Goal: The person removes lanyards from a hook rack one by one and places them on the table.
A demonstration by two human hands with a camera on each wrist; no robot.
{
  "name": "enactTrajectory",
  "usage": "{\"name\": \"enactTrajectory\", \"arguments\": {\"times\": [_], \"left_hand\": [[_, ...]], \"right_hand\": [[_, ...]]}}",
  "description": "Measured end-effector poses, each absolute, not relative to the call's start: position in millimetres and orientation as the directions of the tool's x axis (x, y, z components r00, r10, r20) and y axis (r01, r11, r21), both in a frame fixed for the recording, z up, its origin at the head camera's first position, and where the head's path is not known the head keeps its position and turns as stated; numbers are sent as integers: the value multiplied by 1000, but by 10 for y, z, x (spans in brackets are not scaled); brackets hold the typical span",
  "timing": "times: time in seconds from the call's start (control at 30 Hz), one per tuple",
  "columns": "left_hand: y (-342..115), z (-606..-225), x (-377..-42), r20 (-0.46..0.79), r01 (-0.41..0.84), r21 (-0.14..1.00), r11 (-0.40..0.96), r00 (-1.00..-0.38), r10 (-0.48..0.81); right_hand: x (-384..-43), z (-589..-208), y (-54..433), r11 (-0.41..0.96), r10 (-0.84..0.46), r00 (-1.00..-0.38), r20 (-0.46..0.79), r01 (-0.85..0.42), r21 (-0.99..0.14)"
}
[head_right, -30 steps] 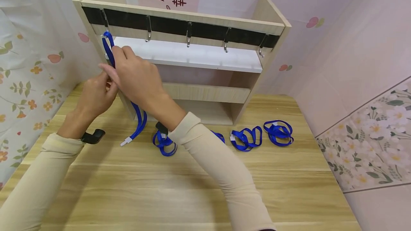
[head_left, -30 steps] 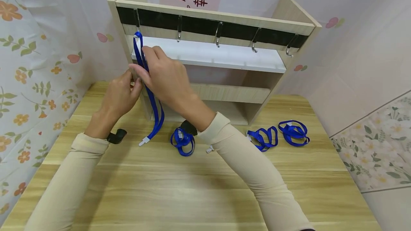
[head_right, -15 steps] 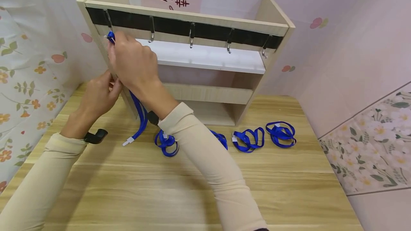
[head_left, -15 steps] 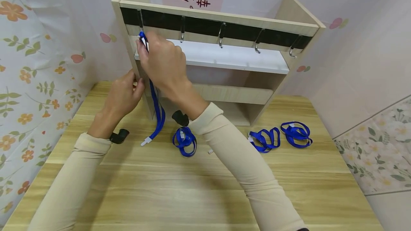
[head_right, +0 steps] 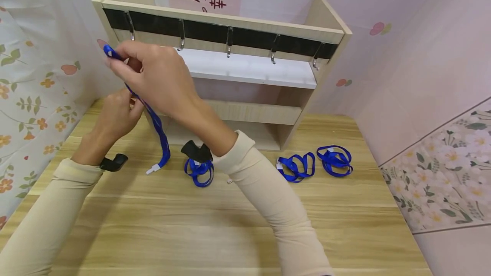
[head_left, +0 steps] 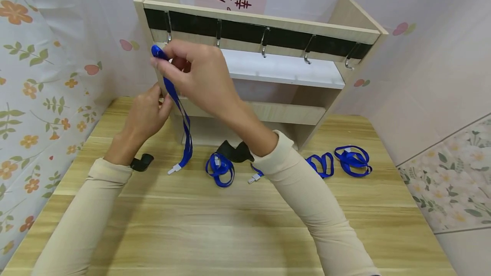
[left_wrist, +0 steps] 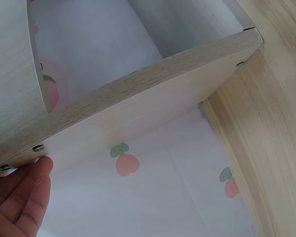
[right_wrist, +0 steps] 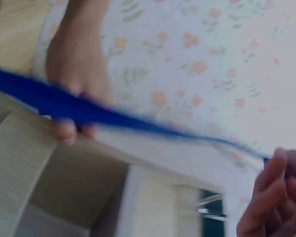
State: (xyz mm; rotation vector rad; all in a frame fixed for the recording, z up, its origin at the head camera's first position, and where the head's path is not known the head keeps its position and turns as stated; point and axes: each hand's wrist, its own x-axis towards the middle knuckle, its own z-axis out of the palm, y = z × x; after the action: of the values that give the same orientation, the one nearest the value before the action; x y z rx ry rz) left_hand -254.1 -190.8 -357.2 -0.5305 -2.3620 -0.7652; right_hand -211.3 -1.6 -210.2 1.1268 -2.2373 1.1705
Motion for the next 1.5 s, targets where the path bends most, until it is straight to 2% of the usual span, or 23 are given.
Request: {"name": "enactTrajectory", "arguments": {"times": [0.13,0.3,0.37,0.5,0.57,0.63,0.7,0.83,0.93,1.07,1.2,1.3,1.43,1.5], "left_hand": [[-1929,-3557,-2511,626,526,391,755,-753,201],[-1972,-3557,-2451,615,543,458,704,-766,190],[-1971,-3549,-2430,635,552,411,726,-744,207],[-1935,-3537,-2444,645,522,371,768,-740,191],[-1917,-3542,-2464,635,494,388,778,-755,162],[-1912,-3549,-2479,625,486,412,771,-766,149],[-1916,-3567,-2495,622,485,412,772,-768,151],[-1931,-3600,-2519,622,498,407,766,-765,166],[-1934,-3605,-2525,624,511,406,758,-761,179],[-1924,-3584,-2516,632,525,408,747,-753,184],[-1908,-3561,-2509,636,520,415,747,-753,171],[-1900,-3553,-2520,640,513,407,756,-751,165],[-1902,-3558,-2525,647,521,399,755,-743,170],[-1901,-3554,-2522,653,525,399,752,-738,169]], "right_hand": [[-1924,-2015,84,107,-619,-573,537,-739,-665],[-1729,-1981,221,-147,-761,-424,490,-624,-768],[-1668,-1988,277,-227,-799,-353,487,-572,-788],[-1609,-2015,393,-320,-860,-222,459,-468,-824],[-1623,-2029,440,-337,-885,-165,436,-422,-842],[-1660,-2045,469,-307,-905,-147,398,-420,-854],[-1709,-2068,477,-227,-923,-176,341,-466,-855],[-1795,-2138,424,41,-914,-336,226,-634,-773],[-1820,-2203,344,210,-881,-437,184,-707,-675],[-1802,-2307,214,292,-867,-466,177,-763,-577],[-1751,-2443,87,240,-892,-403,207,-808,-538],[-1709,-2555,28,158,-928,-320,189,-800,-578],[-1676,-2705,13,76,-982,-176,65,-692,-718],[-1667,-2775,24,108,-993,-109,-52,-606,-788]]}}
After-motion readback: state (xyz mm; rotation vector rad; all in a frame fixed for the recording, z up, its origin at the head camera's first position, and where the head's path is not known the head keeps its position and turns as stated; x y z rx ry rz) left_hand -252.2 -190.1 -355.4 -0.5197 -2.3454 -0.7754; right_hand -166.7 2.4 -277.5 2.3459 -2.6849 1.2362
